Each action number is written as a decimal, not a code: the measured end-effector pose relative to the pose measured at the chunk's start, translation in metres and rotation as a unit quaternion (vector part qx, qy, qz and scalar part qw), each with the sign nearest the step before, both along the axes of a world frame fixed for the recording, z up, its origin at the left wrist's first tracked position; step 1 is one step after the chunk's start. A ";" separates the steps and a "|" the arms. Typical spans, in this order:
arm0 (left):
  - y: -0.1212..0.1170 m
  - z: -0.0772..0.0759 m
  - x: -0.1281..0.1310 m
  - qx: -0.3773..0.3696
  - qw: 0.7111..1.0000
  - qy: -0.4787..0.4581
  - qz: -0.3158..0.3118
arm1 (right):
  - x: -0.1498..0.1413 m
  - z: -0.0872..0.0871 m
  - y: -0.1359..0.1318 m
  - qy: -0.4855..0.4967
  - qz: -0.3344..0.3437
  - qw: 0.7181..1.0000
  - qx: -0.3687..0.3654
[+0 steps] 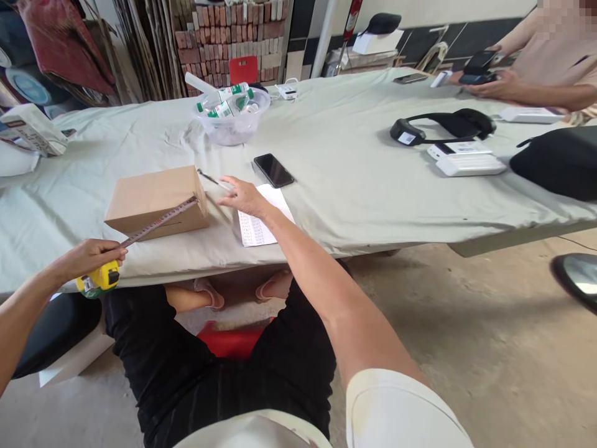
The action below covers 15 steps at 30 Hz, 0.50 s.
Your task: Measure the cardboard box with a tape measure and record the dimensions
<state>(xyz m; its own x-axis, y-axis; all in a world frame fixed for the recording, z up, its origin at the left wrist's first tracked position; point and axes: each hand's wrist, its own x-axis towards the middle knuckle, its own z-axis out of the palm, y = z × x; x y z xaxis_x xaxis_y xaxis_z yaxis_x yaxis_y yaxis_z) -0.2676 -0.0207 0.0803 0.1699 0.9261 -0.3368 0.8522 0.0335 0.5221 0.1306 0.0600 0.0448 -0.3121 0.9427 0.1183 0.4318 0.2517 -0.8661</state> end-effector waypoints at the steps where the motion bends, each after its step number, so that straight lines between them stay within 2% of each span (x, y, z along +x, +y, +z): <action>1: -0.004 0.000 0.002 -0.010 1.000 -0.021 0.016 | 0.011 0.000 -0.003 -0.006 -0.045 0.999 0.008; 5: -0.025 -0.003 0.026 -0.060 0.985 -0.145 0.066 | 0.058 0.000 -0.012 -0.026 -0.210 0.977 -0.005; 9: -0.044 -0.016 0.069 -0.138 0.948 -0.284 0.037 | 0.093 -0.008 -0.010 -0.092 -0.334 0.938 -0.016; 11: -0.049 -0.026 0.098 -0.179 0.926 -0.332 0.028 | 0.101 -0.015 -0.003 -0.143 -0.362 0.921 -0.027; 15: -0.048 -0.045 0.166 -0.175 0.861 -0.473 0.065 | 0.099 -0.026 0.015 -0.215 -0.356 0.909 -0.037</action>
